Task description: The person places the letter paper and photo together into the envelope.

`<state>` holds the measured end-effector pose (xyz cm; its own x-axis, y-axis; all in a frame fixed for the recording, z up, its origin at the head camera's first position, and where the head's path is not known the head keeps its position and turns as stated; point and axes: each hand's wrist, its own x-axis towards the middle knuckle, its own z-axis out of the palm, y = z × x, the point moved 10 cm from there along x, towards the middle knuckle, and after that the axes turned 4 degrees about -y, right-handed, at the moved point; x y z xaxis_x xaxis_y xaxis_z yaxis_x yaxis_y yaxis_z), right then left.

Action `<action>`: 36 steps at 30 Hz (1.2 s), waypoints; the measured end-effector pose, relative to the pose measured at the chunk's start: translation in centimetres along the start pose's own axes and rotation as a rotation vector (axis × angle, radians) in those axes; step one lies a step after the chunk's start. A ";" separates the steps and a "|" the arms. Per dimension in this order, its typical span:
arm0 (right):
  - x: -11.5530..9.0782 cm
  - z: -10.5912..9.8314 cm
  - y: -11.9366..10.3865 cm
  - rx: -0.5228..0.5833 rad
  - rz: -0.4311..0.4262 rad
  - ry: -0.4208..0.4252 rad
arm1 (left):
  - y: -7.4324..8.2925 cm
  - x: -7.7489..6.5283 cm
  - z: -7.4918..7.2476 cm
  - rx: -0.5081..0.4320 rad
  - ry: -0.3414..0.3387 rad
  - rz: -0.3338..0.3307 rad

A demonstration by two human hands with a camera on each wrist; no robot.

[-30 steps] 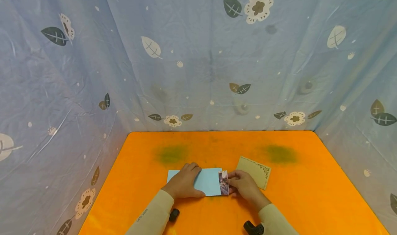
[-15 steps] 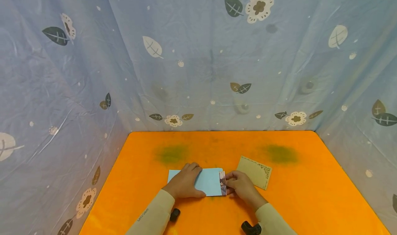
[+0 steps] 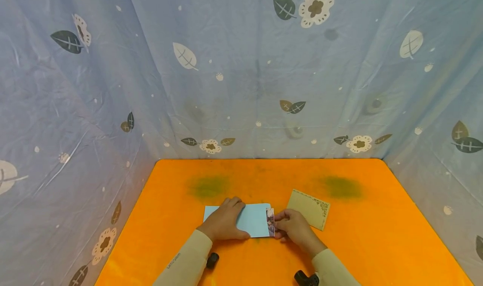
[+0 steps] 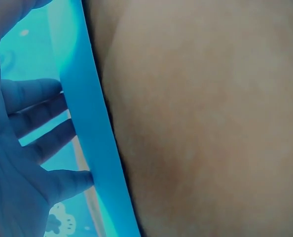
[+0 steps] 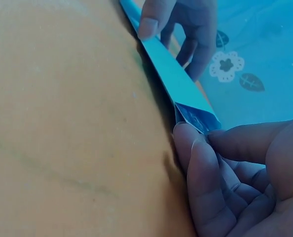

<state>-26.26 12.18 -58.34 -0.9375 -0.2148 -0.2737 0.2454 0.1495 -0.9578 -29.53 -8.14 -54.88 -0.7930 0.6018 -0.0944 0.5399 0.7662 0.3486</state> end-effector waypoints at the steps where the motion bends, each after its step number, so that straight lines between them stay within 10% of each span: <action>1: 0.0 0.1 -0.1 -0.005 -0.002 -0.002 | 0.0 0.0 0.0 -0.001 0.001 0.001; 36: -0.1 0.4 -1.5 0.018 0.029 -0.020 | 0.3 0.1 0.0 0.003 -0.002 0.021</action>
<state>-26.44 11.56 -56.89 -0.9249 -0.2301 -0.3028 0.2769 0.1383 -0.9509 -29.40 -7.84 -54.82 -0.7808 0.6183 -0.0894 0.5572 0.7540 0.3480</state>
